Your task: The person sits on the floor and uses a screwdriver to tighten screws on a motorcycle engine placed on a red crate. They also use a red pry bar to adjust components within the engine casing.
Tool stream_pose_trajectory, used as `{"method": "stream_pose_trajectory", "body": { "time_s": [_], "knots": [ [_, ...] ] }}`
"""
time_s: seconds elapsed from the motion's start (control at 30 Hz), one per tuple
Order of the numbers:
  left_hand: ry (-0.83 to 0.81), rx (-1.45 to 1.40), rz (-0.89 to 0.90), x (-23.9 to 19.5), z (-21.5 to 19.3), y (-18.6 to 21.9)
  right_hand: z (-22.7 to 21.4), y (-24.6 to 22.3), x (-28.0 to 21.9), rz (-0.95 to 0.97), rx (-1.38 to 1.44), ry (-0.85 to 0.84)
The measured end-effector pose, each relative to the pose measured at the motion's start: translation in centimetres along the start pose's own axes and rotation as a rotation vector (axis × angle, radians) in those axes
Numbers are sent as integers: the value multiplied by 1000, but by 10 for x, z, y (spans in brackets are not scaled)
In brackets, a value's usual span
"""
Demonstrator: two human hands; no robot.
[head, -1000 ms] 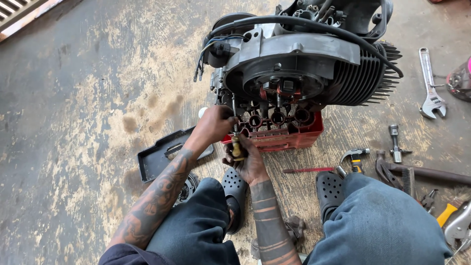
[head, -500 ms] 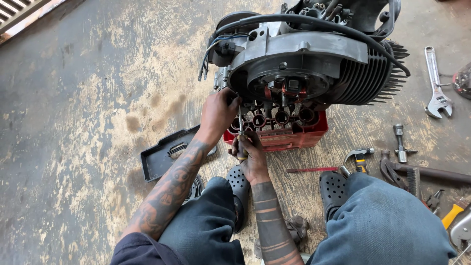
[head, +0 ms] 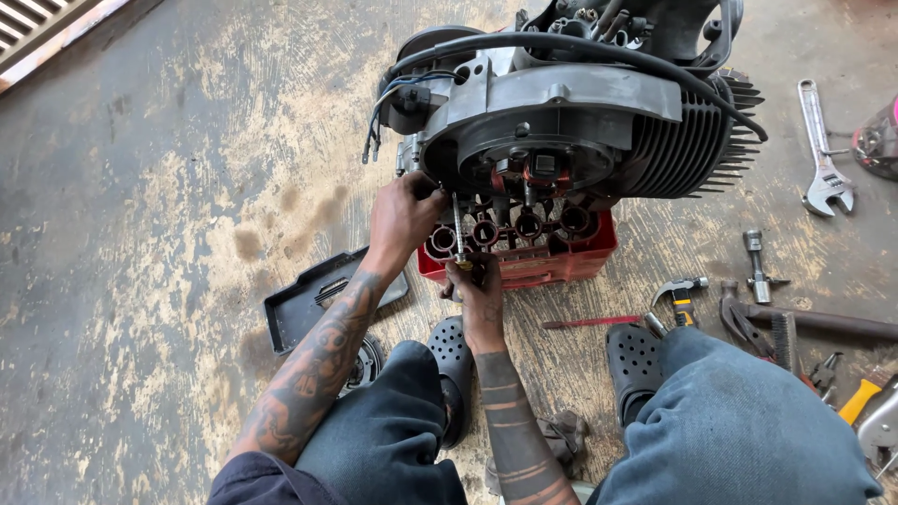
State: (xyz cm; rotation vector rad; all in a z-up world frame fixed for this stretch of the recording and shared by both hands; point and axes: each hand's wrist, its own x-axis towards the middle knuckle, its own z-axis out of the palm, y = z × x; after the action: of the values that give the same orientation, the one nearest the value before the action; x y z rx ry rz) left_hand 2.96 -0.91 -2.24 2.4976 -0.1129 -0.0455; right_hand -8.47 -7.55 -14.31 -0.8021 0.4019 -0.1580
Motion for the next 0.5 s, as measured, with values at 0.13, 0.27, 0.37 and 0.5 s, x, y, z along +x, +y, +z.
{"method": "stream_pose_trajectory", "body": {
  "time_s": [0.13, 0.27, 0.37, 0.5],
  "knots": [
    [-28, 185, 62, 0, 9, -12, -1, 6, 1, -29, -17, -3],
    [-94, 129, 144, -9, 0, -15, -5, 5, 0, -54, -26, -2],
    [-185, -82, 244, -20, -13, -12, -10, 5, -1, -94, 4, -45],
    [-443, -635, 230, -40, -35, -1, -20, 3, 2, -195, 21, -181]
  ]
}}
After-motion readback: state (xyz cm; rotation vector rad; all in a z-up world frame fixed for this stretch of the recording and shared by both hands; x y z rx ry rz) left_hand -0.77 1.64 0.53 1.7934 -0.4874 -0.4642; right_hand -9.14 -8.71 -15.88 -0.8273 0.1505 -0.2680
